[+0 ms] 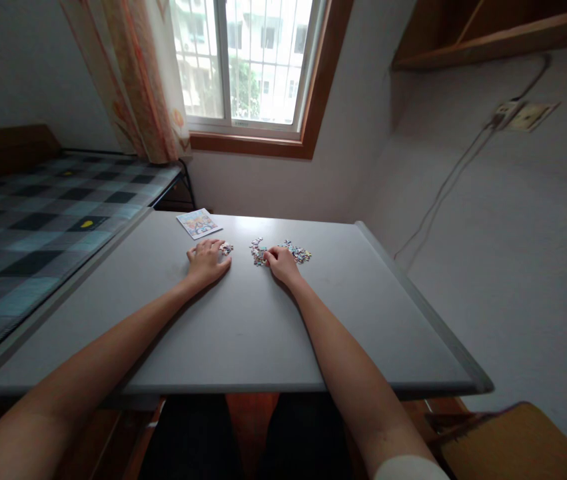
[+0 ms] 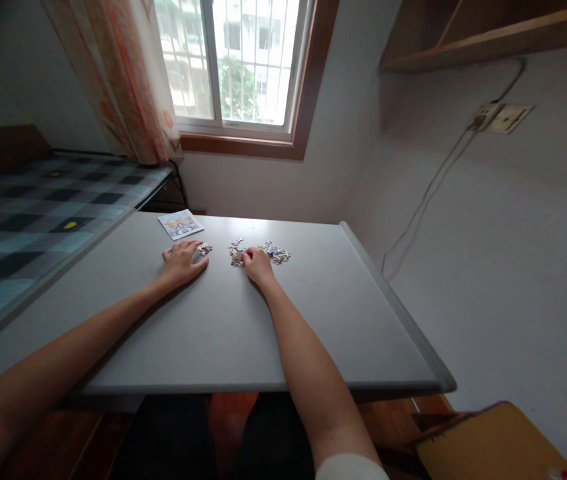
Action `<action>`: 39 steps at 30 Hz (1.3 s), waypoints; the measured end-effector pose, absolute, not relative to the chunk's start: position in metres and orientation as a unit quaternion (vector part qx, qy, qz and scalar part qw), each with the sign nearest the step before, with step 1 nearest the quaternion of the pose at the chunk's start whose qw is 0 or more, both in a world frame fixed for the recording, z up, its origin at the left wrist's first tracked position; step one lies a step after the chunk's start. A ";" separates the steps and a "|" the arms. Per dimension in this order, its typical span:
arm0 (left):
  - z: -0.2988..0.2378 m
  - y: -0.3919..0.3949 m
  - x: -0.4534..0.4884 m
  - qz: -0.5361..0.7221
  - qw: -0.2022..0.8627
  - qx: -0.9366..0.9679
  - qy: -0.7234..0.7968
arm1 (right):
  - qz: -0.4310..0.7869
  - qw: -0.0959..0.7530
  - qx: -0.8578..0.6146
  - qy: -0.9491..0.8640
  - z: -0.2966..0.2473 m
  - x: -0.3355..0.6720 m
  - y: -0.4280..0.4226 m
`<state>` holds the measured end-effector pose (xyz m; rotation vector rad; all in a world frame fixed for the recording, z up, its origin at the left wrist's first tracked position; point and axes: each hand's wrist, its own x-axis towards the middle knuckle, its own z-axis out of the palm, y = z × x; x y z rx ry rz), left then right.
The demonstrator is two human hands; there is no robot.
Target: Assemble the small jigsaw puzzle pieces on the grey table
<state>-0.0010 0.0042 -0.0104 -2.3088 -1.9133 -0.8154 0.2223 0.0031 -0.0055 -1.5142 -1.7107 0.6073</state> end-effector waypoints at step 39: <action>-0.003 0.020 -0.013 -0.244 -0.076 -0.693 -0.674 | 0.153 0.400 -0.592 -0.683 -0.006 0.217 -0.002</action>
